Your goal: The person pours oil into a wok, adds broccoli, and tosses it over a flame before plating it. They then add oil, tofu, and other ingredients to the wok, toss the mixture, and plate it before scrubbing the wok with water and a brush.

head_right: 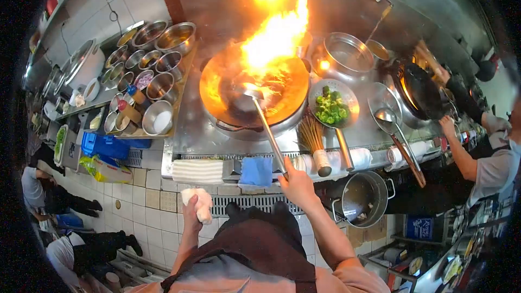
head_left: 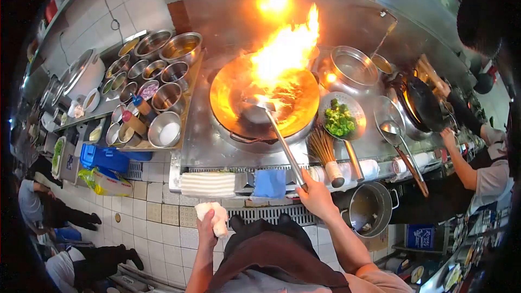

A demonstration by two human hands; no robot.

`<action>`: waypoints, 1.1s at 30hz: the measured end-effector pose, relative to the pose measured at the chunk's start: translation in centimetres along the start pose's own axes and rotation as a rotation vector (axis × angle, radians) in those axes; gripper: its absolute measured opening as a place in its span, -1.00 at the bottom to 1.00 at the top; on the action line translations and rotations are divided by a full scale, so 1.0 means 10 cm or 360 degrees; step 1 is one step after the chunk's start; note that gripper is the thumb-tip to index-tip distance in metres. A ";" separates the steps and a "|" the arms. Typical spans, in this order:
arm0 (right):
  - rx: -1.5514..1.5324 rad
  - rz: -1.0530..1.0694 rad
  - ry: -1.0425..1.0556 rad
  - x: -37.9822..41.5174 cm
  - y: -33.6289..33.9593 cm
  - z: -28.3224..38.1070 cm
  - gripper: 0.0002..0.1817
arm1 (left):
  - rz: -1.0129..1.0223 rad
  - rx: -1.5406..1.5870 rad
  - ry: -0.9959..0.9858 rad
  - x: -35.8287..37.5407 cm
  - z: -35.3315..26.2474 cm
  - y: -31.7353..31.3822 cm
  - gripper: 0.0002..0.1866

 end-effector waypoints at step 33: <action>-0.1174 -0.0533 -0.0317 -0.68 0.93 -0.75 -0.50 | -0.0079 -0.0046 0.0130 -0.13 0.27 -0.08 -0.55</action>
Point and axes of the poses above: each hand's wrist, its own x-axis away from the middle knuckle, its own y-axis out of the back of the hand, z = x × y, the point moved 2 cm from there along -x, towards the middle knuckle, and after that the axes turned 4 degrees about y, right-handed, at the moved point
